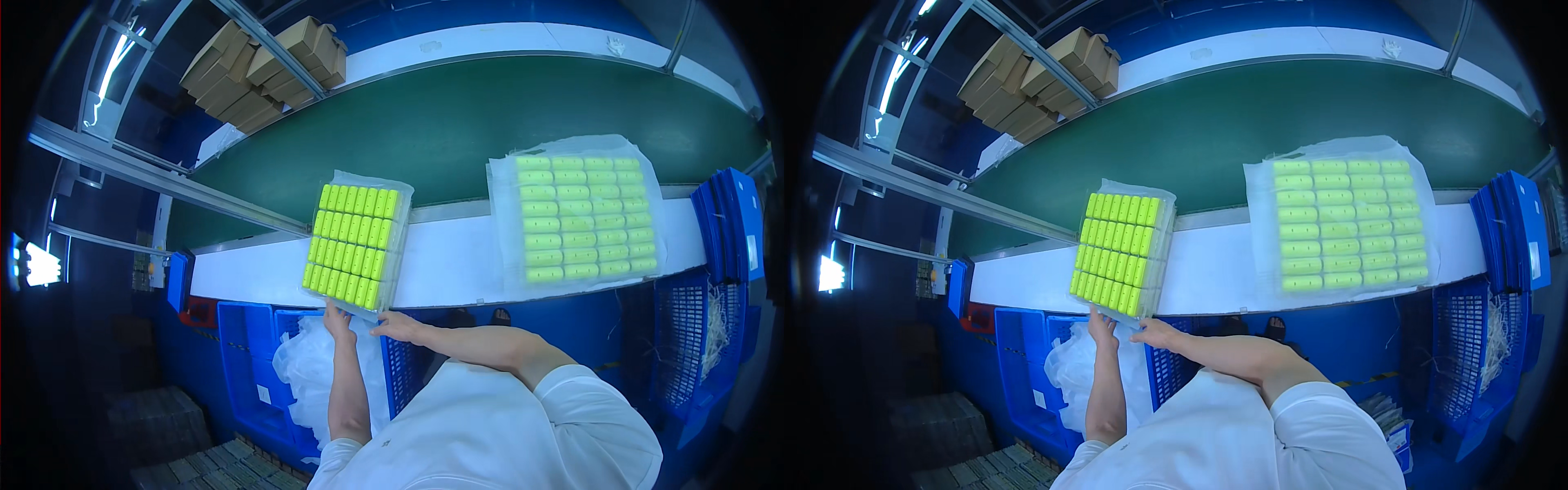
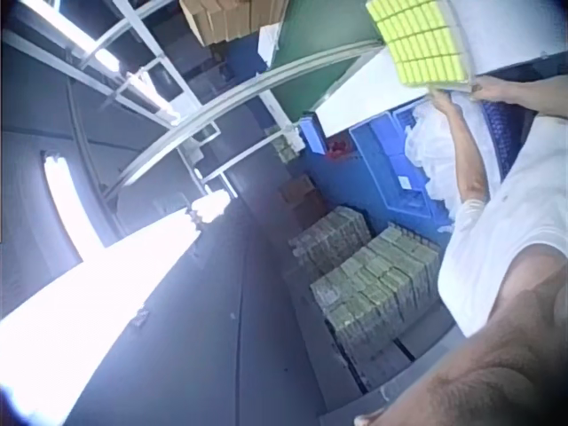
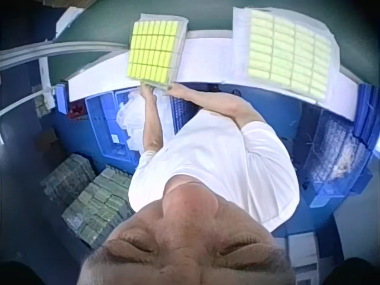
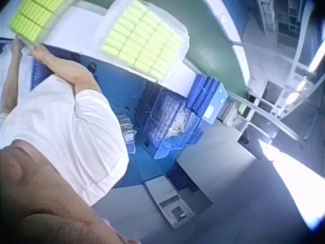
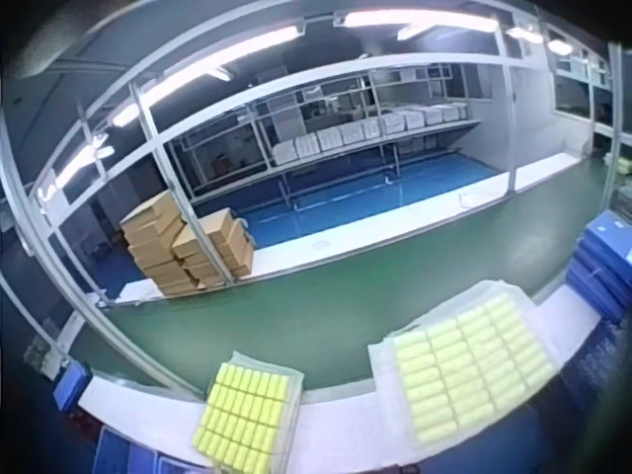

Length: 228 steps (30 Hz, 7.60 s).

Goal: The person applies adhesive labels to a stack of blue folders, peeling each label from a roll and pressing it onto the folder surface. After labeling, the person places the folders into a blue crate and then handles trays of yellow cylindrical items, wrapping them in plastic.

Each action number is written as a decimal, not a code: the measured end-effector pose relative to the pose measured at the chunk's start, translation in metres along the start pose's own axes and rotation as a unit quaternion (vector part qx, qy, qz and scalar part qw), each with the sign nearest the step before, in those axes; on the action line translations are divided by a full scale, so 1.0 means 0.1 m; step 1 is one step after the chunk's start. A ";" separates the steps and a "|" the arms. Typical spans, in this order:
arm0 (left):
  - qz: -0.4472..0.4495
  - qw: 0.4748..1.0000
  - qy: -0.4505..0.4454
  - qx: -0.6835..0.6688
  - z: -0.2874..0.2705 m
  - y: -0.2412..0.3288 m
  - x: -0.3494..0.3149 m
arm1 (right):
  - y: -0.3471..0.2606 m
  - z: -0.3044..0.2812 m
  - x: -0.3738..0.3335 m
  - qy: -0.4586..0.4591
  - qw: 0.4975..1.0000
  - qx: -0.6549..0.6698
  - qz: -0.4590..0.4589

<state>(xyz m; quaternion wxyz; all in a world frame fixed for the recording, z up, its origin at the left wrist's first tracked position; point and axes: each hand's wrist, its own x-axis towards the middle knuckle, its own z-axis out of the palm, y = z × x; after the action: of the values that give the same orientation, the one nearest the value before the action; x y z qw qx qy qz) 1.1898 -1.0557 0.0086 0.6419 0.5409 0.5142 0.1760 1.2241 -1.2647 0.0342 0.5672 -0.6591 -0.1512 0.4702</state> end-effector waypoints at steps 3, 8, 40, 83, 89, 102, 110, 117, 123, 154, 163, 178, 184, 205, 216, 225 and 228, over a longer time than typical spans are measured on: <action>0.016 0.998 -0.040 0.048 0.03 -0.07 -0.08 | 0.17 -0.10 -0.13 -0.052 0.995 0.054 0.066; 0.012 0.999 -0.036 0.033 0.03 -0.11 0.09 | 0.53 -0.27 -0.30 0.079 0.994 0.052 0.047; 0.016 0.988 -0.106 0.107 -0.41 0.21 -0.10 | -0.26 -1.03 1.14 0.623 0.780 0.026 -0.048; 0.045 0.941 -0.183 -0.283 -0.63 1.60 0.16 | -2.58 -2.09 1.00 0.043 0.998 -0.015 -0.048; 0.039 0.874 -0.357 -0.327 -0.44 1.88 0.08 | -2.31 -2.01 0.31 0.098 0.974 0.179 -0.102; -0.011 0.693 -0.599 -0.401 1.43 1.93 -1.90 | -1.53 -2.84 -2.38 0.173 0.853 0.433 -0.237; -0.119 0.708 -0.586 -0.375 2.98 0.85 -2.97 | -0.61 -3.79 -4.15 0.289 0.769 0.501 -0.271; -0.147 0.771 -0.553 -0.281 3.45 0.23 -2.88 | -0.58 -3.83 -4.34 0.250 0.728 0.549 -0.327; -0.088 0.843 -0.522 -0.095 3.50 0.10 -2.62 | -0.58 -3.81 -4.36 0.241 0.722 0.558 -0.329; 0.380 0.900 0.013 0.213 2.18 1.11 -1.28 | -0.12 -4.06 -4.29 0.244 0.725 0.534 -0.359; 0.207 0.901 -0.257 0.281 2.09 0.52 -1.11 | -0.20 -3.95 -4.55 0.290 0.727 0.469 -0.410; 0.213 0.876 -0.248 0.355 2.26 1.26 -0.41 | -0.10 -3.80 -4.91 0.344 0.698 0.439 -0.449; 0.321 0.891 0.102 0.305 1.84 2.10 -0.06 | -0.11 -3.83 -4.85 0.321 0.701 0.443 -0.458; 0.506 0.663 -0.542 0.102 3.05 1.32 -3.03 | 0.53 -4.25 -4.83 0.380 0.643 0.368 -0.554; 0.806 0.307 -0.372 0.342 3.12 1.64 -2.59 | 0.98 -4.62 -4.80 0.350 0.630 0.347 -0.600; 0.779 0.152 -0.506 0.339 3.71 0.60 -2.69 | 1.03 -4.72 -4.70 0.369 0.608 0.378 -0.593; 0.700 0.275 -0.563 0.343 3.82 0.58 -2.76 | 1.01 -4.68 -4.67 0.360 0.603 0.384 -0.599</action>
<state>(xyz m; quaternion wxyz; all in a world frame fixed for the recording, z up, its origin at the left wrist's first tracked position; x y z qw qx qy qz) 1.4206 -1.4469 0.1450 0.1570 0.8277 -0.5384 0.0168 1.3214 -1.9221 0.1134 0.9315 -0.2582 -0.1009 -0.2356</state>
